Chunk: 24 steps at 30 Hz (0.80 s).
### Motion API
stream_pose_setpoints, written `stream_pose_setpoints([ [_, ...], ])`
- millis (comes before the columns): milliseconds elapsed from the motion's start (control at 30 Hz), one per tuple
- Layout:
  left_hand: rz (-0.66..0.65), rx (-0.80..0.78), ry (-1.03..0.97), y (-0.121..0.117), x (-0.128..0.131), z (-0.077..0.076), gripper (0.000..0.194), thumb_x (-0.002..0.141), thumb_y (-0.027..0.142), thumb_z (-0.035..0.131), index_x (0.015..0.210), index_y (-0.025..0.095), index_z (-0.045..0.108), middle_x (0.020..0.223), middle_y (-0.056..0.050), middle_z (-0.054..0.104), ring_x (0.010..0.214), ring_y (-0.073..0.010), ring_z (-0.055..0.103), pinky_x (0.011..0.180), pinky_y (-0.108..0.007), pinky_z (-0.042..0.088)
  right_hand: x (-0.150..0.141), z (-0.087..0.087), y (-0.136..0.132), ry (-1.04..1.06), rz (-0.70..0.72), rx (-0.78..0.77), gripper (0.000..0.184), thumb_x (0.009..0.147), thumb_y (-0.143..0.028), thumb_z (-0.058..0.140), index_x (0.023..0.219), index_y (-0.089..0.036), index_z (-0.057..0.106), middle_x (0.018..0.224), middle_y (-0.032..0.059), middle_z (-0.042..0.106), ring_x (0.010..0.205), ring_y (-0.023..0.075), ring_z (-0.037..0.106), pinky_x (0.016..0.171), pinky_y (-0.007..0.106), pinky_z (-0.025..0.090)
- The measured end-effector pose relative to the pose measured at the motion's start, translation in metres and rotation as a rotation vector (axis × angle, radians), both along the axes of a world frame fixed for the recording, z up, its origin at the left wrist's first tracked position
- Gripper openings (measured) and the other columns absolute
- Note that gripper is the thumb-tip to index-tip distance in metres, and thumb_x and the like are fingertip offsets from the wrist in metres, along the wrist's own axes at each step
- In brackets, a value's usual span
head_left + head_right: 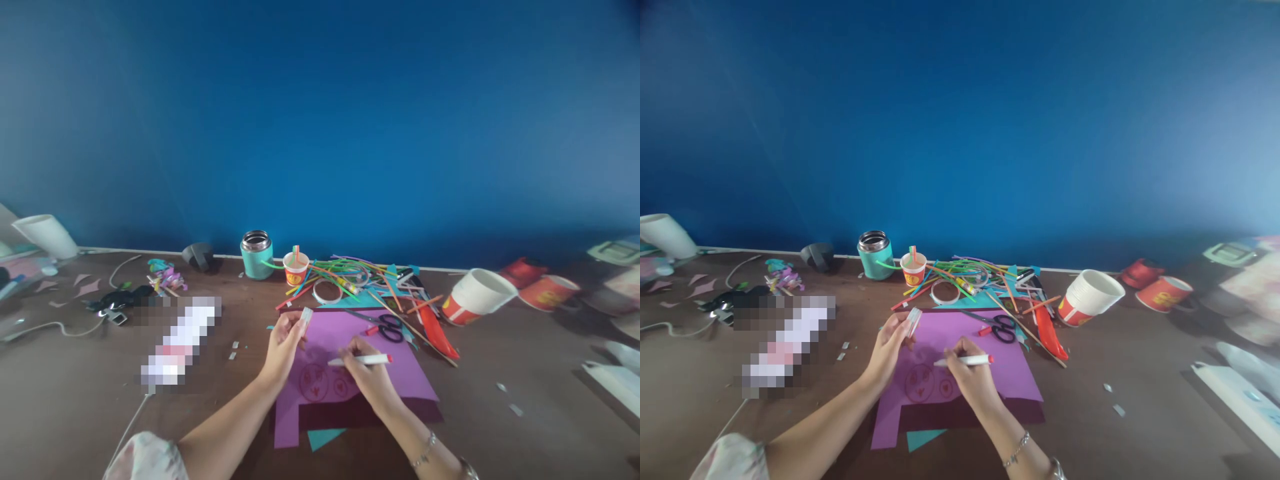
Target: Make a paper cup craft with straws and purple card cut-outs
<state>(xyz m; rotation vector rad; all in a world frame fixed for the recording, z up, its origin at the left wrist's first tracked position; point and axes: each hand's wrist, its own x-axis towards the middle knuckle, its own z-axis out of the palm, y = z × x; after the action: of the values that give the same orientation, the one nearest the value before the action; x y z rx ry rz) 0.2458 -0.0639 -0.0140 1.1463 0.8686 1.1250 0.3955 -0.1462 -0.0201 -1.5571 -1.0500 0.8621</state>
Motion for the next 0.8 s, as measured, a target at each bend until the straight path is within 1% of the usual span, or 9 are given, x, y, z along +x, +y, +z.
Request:
stream_pose_setpoints([
  [100, 0.002, -0.02, -0.02, 0.0, 0.001, -0.002, 0.039, 0.073, 0.048, 0.061, 0.089, 0.013, 0.059, 0.062, 0.002, 0.054, 0.053, -0.0096, 0.051, 0.049, -0.021, 0.041, -0.001, 0.006, -0.002, 0.155, 0.031, -0.003, 0.031, 0.08, -0.042, 0.049, 0.059, -0.022, 0.04, 0.041, -0.0054, 0.047, 0.039, 0.0092, 0.036, 0.041, 0.021, 0.027],
  [167, -0.003, -0.038, -0.03, 0.0, 0.001, -0.002, 0.038, 0.073, 0.048, 0.061, 0.089, 0.013, 0.058, 0.061, 0.002, 0.055, 0.051, -0.0091, 0.05, 0.049, -0.021, 0.041, -0.007, 0.01, -0.003, 0.178, 0.11, 0.003, 0.027, 0.08, -0.039, 0.05, 0.061, -0.022, 0.042, 0.041, -0.0058, 0.048, 0.039, 0.0093, 0.038, 0.041, 0.021, 0.029],
  [267, -0.001, -0.05, -0.045, 0.001, 0.001, -0.004, 0.037, 0.073, 0.048, 0.061, 0.089, 0.014, 0.058, 0.06, 0.003, 0.055, 0.05, -0.0089, 0.05, 0.049, -0.021, 0.041, -0.019, 0.013, -0.002, 0.138, 0.209, -0.014, 0.018, 0.075, -0.028, 0.056, 0.064, -0.021, 0.044, 0.047, -0.0073, 0.047, 0.042, 0.0081, 0.038, 0.044, 0.02, 0.032],
  [333, 0.009, -0.052, -0.055, 0.002, 0.002, -0.006, 0.036, 0.074, 0.047, 0.061, 0.088, 0.014, 0.058, 0.059, 0.003, 0.055, 0.05, -0.0088, 0.05, 0.049, -0.021, 0.041, -0.026, 0.014, -0.001, 0.085, 0.235, -0.028, 0.019, 0.073, -0.024, 0.057, 0.061, -0.021, 0.043, 0.048, -0.0082, 0.042, 0.045, 0.0078, 0.037, 0.046, 0.02, 0.034],
  [400, 0.014, -0.057, -0.061, 0.003, 0.002, -0.006, 0.036, 0.074, 0.047, 0.061, 0.088, 0.014, 0.059, 0.059, 0.003, 0.055, 0.05, -0.0087, 0.05, 0.048, -0.02, 0.04, -0.029, 0.013, 0.001, 0.017, 0.244, -0.037, 0.022, 0.072, -0.024, 0.058, 0.058, -0.021, 0.041, 0.048, -0.008, 0.039, 0.047, 0.0083, 0.037, 0.047, 0.021, 0.035],
  [600, 0.013, -0.073, -0.076, 0.001, 0.002, -0.004, 0.035, 0.074, 0.045, 0.062, 0.088, 0.014, 0.058, 0.062, 0.002, 0.054, 0.051, -0.0084, 0.049, 0.049, -0.02, 0.041, -0.029, 0.011, 0.0, -0.125, 0.246, -0.057, 0.023, 0.074, -0.025, 0.057, 0.058, -0.021, 0.042, 0.047, -0.0073, 0.041, 0.046, 0.0085, 0.036, 0.045, 0.02, 0.031],
  [800, 0.011, -0.07, -0.078, 0.001, 0.002, -0.004, 0.035, 0.073, 0.046, 0.062, 0.088, 0.014, 0.059, 0.062, 0.002, 0.055, 0.051, -0.0086, 0.049, 0.049, -0.02, 0.041, -0.029, 0.009, 0.001, -0.167, 0.261, -0.067, 0.023, 0.075, -0.025, 0.057, 0.058, -0.02, 0.041, 0.048, -0.0068, 0.044, 0.046, 0.0085, 0.039, 0.045, 0.02, 0.031],
])
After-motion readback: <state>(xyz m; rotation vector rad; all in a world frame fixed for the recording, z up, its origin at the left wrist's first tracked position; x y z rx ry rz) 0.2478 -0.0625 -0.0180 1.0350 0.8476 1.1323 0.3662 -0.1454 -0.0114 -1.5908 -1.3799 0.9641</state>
